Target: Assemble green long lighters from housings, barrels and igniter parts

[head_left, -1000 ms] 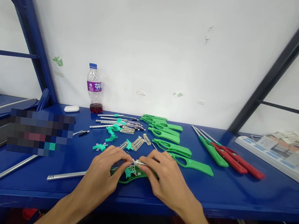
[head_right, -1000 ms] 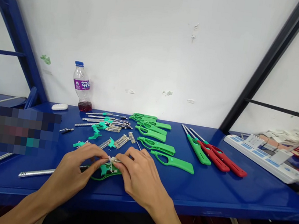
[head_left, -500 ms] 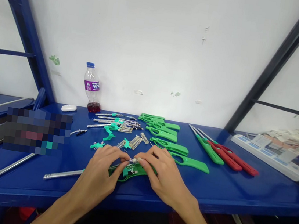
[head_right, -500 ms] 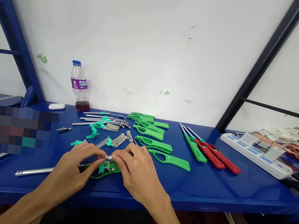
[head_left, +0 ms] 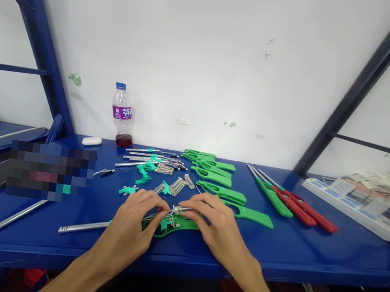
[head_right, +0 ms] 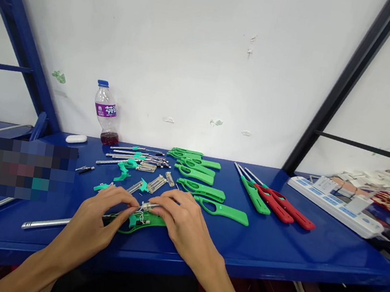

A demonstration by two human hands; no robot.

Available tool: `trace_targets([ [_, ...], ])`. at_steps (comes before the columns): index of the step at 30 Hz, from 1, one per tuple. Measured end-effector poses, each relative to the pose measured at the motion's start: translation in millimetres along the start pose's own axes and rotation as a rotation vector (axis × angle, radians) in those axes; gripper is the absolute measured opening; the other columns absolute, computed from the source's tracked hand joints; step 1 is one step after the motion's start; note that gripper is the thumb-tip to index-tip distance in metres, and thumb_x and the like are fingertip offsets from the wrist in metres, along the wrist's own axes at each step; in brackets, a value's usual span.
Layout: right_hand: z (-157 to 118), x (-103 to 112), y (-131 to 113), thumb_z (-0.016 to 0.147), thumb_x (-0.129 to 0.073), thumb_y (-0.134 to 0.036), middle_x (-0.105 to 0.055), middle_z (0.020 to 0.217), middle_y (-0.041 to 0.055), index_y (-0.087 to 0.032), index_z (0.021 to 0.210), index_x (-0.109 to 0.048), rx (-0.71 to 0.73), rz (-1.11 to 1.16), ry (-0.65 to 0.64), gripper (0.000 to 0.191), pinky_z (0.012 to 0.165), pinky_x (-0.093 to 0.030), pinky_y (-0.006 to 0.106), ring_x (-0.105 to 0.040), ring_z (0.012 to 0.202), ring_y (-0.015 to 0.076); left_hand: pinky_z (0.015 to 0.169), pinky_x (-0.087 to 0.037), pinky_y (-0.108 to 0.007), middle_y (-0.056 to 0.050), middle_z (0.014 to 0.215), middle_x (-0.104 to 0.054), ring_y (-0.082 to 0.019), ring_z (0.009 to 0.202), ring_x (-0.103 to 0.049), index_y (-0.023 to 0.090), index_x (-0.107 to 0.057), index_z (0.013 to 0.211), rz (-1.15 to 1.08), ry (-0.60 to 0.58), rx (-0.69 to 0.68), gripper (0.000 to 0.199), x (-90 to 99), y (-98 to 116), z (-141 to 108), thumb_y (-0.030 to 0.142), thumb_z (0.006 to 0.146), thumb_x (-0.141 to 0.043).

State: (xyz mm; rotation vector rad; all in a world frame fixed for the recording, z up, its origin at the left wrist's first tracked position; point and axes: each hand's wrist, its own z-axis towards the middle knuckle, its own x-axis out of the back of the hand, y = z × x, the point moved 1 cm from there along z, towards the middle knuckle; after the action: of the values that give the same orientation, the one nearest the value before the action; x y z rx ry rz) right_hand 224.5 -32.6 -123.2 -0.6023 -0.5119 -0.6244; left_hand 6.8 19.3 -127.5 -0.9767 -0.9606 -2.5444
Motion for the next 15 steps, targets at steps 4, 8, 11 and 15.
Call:
trace_targets([
  [4, 0.8, -0.5, -2.1, 0.117, -0.054, -0.028, -0.069, 0.111, 0.0051, -0.022, 0.119, -0.073, 0.008, -0.016, 0.0, 0.02, 0.091, -0.049, 0.038, -0.066, 0.102, 0.0234, 0.088, -0.044, -0.039, 0.0, 0.098, -0.071, -0.022, 0.093, -0.06, 0.025, -0.067, 0.095, 0.007, 0.012, -0.037, 0.017, 0.8, 1.7, -0.3, 0.026, 0.105, -0.053],
  [8, 1.9, -3.4, -3.3, 0.116, -0.055, -0.023, -0.068, 0.113, 0.0063, -0.021, 0.123, -0.071, 0.023, -0.048, -0.027, 0.018, 0.091, -0.048, 0.038, -0.065, 0.102, 0.0238, 0.085, -0.045, -0.039, -0.001, 0.097, -0.071, -0.022, 0.091, -0.061, 0.024, -0.067, 0.095, 0.052, 0.03, -0.067, 0.018, -0.9, -0.3, 0.1, 0.025, 0.105, -0.052],
  [11, 2.3, -4.2, -2.1, 0.111, -0.064, -0.015, -0.068, 0.113, 0.0046, -0.021, 0.123, -0.071, -0.005, -0.071, -0.025, 0.015, 0.092, -0.045, 0.038, -0.064, 0.102, 0.0237, 0.086, -0.046, -0.04, 0.0, 0.099, -0.073, -0.023, 0.092, -0.064, 0.024, -0.069, 0.099, 0.114, 0.057, -0.072, 0.017, -1.9, -1.6, -0.1, 0.025, 0.105, -0.053],
  [15, 1.7, -3.8, 0.9, 0.106, -0.071, -0.01, -0.068, 0.108, 0.0008, -0.023, 0.118, -0.072, -0.097, -0.116, -0.088, 0.018, 0.093, -0.042, 0.039, -0.063, 0.099, 0.0226, 0.094, -0.045, -0.045, -0.005, 0.109, -0.074, -0.027, 0.101, -0.066, 0.021, -0.069, 0.114, 0.27, 0.165, -0.141, 0.019, -1.4, 0.8, -6.5, 0.031, 0.105, -0.056],
])
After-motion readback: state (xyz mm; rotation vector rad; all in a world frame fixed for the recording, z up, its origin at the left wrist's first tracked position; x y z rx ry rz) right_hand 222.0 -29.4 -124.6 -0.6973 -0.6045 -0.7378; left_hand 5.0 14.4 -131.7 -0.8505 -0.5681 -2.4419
